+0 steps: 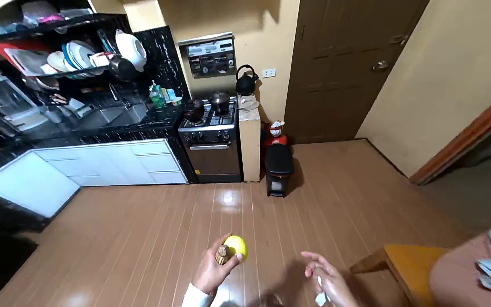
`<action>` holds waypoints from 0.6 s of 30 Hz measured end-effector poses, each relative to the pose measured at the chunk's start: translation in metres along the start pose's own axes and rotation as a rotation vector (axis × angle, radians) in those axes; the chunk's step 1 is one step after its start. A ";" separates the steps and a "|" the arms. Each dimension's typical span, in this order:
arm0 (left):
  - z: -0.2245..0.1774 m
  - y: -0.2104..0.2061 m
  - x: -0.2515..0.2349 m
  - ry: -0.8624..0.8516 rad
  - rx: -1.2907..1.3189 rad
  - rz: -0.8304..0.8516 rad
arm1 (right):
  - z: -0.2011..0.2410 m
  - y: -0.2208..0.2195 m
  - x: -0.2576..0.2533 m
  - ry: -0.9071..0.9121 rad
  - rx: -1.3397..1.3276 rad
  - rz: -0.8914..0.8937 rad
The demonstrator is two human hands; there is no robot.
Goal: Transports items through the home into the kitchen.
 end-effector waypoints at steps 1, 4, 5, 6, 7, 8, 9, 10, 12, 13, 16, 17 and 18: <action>-0.005 0.002 -0.019 0.028 0.027 -0.018 | 0.015 0.002 -0.026 -0.001 -0.006 -0.001; -0.010 0.002 -0.070 0.063 0.126 -0.065 | 0.060 0.003 -0.090 0.037 0.030 0.066; -0.010 0.000 -0.088 0.068 0.158 -0.078 | 0.072 0.002 -0.109 0.063 0.045 0.095; -0.009 -0.002 -0.106 0.076 0.183 -0.084 | 0.080 0.000 -0.129 0.078 0.060 0.118; -0.007 -0.004 -0.126 0.087 0.199 -0.086 | 0.086 -0.002 -0.148 0.081 0.064 0.129; -0.005 -0.005 -0.147 0.094 0.209 -0.086 | 0.089 -0.003 -0.168 0.082 0.053 0.127; -0.003 -0.006 -0.169 0.101 0.221 -0.075 | 0.090 -0.005 -0.189 0.079 0.035 0.123; -0.001 -0.006 -0.194 0.105 0.234 -0.061 | 0.090 -0.005 -0.211 0.074 0.021 0.125; 0.000 -0.004 -0.249 0.109 0.258 -0.038 | 0.091 -0.005 -0.259 0.057 0.035 0.133; 0.001 -0.002 -0.278 0.102 0.267 -0.033 | 0.089 -0.005 -0.284 0.047 0.055 0.128; -0.008 0.007 -0.368 0.091 0.277 -0.014 | 0.096 0.000 -0.350 -0.054 0.200 0.082; -0.016 0.007 -0.395 0.087 0.270 0.001 | 0.106 0.005 -0.368 -0.118 0.242 0.072; -0.024 0.008 -0.419 0.090 0.254 0.025 | 0.115 0.008 -0.384 -0.159 0.266 0.066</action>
Point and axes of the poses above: each hand's wrist, its own x-axis away from the middle knuckle, its own y-axis out of the back of the hand, z = x × y, the point moved 5 cm from there along -x, towards the middle knuckle, and after that the axes turned 12 degrees about x, right-handed, at the moved point
